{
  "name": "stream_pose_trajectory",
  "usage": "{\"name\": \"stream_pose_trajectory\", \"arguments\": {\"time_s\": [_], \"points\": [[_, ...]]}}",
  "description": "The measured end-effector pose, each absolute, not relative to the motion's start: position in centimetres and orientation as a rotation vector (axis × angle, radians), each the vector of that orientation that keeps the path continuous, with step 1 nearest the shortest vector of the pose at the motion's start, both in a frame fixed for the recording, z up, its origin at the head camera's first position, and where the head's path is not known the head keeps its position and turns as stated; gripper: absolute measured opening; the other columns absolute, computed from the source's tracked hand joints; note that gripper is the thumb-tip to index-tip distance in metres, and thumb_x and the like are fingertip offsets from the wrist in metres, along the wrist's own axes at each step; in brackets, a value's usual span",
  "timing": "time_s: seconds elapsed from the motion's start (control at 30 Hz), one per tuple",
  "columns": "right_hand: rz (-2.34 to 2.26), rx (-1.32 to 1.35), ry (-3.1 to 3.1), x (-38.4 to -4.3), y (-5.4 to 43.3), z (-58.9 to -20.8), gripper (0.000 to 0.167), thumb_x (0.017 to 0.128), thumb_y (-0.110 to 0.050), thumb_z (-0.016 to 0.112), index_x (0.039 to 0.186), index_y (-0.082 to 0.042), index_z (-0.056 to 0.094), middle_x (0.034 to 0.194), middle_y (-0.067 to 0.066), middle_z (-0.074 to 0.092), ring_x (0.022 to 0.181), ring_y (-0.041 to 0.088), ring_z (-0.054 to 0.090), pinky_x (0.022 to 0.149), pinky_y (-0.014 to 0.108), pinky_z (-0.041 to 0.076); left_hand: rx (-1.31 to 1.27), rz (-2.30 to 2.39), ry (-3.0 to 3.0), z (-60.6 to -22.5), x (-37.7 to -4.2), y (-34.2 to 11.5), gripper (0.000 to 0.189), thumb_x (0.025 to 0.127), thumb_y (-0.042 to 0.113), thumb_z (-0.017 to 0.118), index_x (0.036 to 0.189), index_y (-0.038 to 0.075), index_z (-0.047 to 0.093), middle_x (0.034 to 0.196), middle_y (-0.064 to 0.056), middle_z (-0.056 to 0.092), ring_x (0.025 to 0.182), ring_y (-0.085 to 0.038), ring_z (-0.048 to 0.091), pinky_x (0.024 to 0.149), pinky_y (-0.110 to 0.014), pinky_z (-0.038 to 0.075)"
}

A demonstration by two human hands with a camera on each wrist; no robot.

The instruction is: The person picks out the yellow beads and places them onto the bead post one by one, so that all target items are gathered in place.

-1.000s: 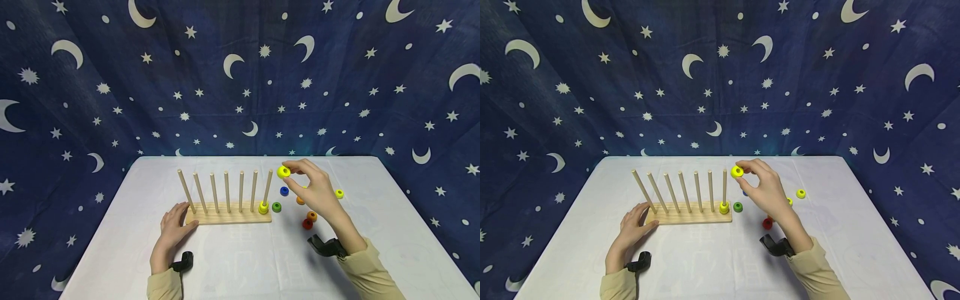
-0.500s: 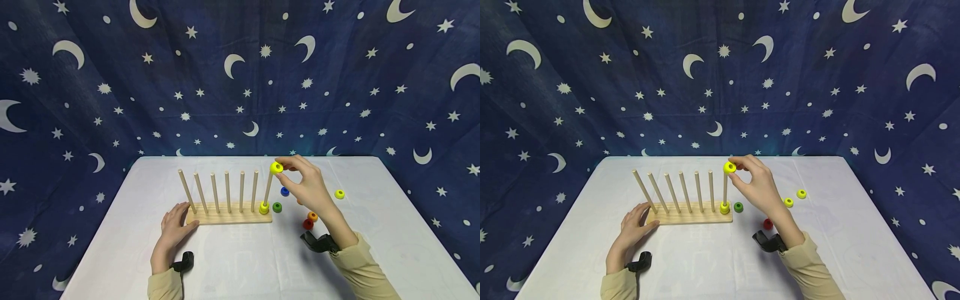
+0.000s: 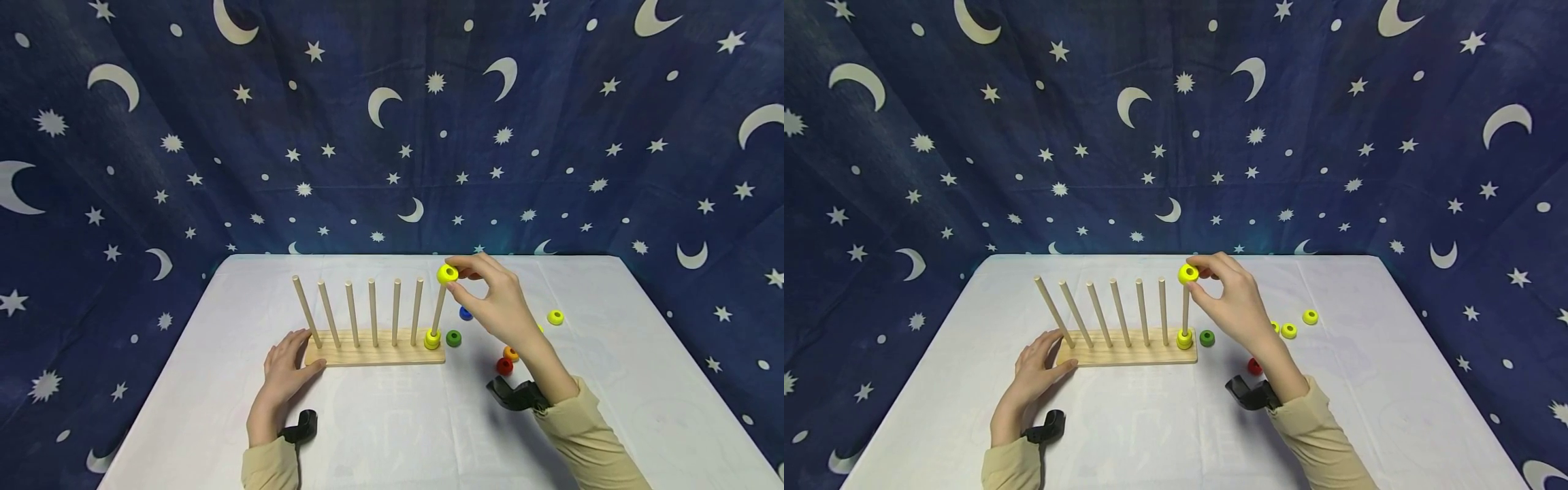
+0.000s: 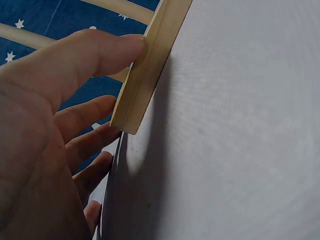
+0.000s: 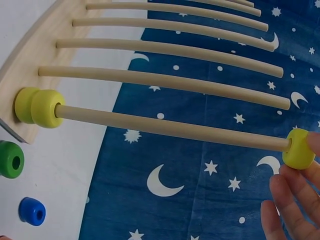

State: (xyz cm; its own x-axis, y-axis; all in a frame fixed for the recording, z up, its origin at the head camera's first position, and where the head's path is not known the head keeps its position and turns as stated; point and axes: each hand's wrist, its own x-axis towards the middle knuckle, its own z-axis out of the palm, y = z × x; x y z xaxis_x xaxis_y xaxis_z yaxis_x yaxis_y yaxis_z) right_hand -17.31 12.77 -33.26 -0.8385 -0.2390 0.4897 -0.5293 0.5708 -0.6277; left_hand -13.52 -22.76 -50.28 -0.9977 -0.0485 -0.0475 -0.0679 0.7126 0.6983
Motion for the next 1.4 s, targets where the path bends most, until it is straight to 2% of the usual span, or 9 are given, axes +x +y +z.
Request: {"name": "stream_pose_trajectory", "arguments": {"time_s": [0.3,0.57,1.4], "points": [[1.173,0.609,-2.477,-17.4,12.7,-33.7,0.034,0.084,-0.012,0.074,0.117,-0.011,0.066,0.107,0.002,0.067,0.095,0.016,0.06,0.088,0.043,0.052,-0.106,1.176,2.875,-50.2,-13.6,-22.7,0.072,0.085,0.03,0.07,0.145,0.006,0.038,0.154,-0.019,0.03,0.147,-0.039,0.015,0.117,-0.06,-0.003],[1.151,0.612,-2.474,-17.4,12.7,-34.2,0.035,0.082,-0.012,0.075,0.116,-0.012,0.067,0.103,0.0,0.068,0.093,0.014,0.062,0.087,0.037,0.053,-0.129,1.16,2.86,-50.3,-13.7,-22.7,0.074,0.085,0.032,0.069,0.146,0.007,0.037,0.155,-0.019,0.029,0.147,-0.038,0.014,0.118,-0.06,-0.004],[1.151,0.611,-2.501,-17.6,12.8,-34.8,0.032,0.083,-0.015,0.075,0.114,-0.013,0.067,0.099,-0.001,0.067,0.092,0.013,0.061,0.086,0.036,0.053,-0.124,1.166,2.85,-50.2,-13.6,-22.7,0.073,0.085,0.032,0.069,0.146,0.007,0.037,0.155,-0.018,0.028,0.147,-0.038,0.014,0.118,-0.059,-0.004]]}}
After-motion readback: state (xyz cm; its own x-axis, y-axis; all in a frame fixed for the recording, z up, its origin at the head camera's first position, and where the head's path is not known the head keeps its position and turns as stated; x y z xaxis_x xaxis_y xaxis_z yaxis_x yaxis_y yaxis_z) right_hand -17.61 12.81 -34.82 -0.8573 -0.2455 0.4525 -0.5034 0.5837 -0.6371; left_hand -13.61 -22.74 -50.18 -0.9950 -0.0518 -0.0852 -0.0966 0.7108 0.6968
